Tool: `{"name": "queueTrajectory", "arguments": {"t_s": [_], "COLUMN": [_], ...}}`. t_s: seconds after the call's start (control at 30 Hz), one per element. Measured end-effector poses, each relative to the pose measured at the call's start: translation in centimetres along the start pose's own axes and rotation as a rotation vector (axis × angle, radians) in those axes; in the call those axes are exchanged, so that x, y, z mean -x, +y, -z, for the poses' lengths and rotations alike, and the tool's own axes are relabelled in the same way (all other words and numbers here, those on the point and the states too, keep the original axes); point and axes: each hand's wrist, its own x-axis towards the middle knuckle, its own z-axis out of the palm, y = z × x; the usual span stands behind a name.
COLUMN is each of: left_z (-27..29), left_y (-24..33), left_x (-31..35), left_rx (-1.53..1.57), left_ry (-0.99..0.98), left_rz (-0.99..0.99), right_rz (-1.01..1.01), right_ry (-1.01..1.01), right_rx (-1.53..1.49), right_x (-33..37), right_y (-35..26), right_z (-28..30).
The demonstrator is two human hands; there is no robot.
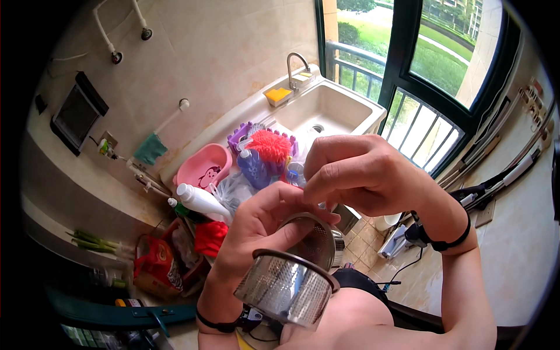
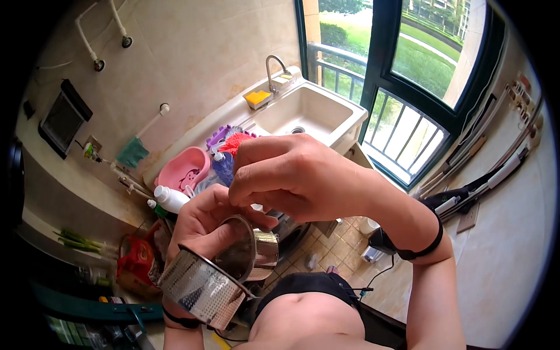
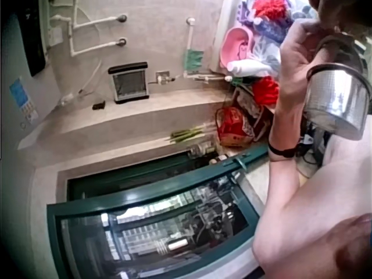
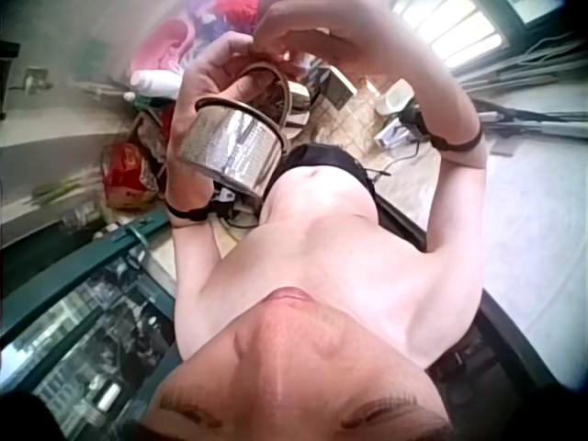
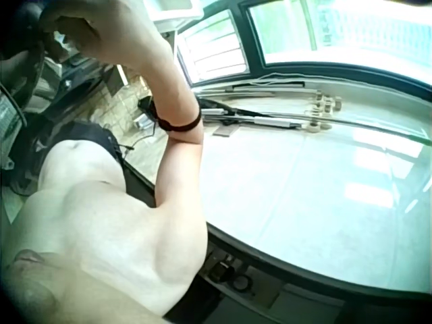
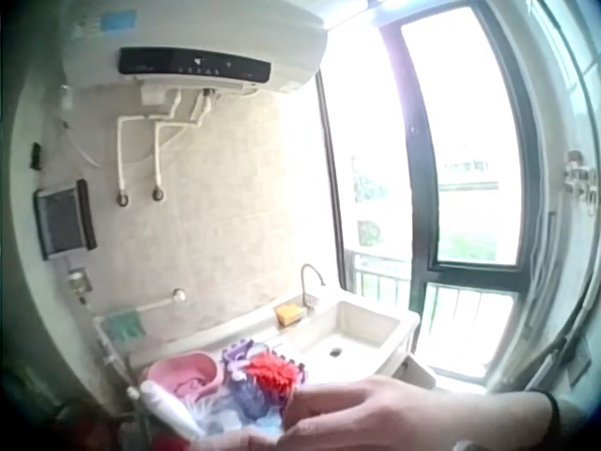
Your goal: Assembling the components of a metal Vietnamese coffee filter.
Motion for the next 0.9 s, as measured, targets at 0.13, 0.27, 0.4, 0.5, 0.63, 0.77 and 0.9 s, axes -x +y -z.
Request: {"name": "queueTrajectory", "arguments": {"t_s": [0.13,0.27,0.4,0.5,0.63,0.77,0.9], "left_z": [0.3,0.3,-0.3,-1.3,-0.5,-0.4,-0.7], "left_y": [-0.7,-0.7,-0.1,0.1,-0.3,-0.3,0.6], "left_x": [0.0,0.0,0.5,0.8,1.3,1.2,1.0], "left_rx": [0.031,-0.013,-0.194,-0.140,-0.294,-0.346,-0.295], "left_ry": [0.018,0.026,0.080,0.208,0.202,0.104,0.007], "left_rz": [-0.039,-0.067,-0.114,-0.083,-0.182,-0.236,-0.143], "right_rz": [0.053,0.128,0.254,0.186,0.146,0.093,0.031], "right_ry": [-0.001,0.026,0.021,-0.049,-0.082,-0.059,-0.040], "right_rx": [0.020,0.057,0.133,0.170,0.189,0.156,-0.080], "right_x": [-0.4,-0.8,-1.3,-0.9,-0.8,-0.5,-0.2], "right_y": [0.3,0.1,-0.3,-0.9,-1.9,-1.9,-1.0], "right_z": [-0.1,-0.7,-0.8,-0.3,-0.1,-0.3,-0.4]}}
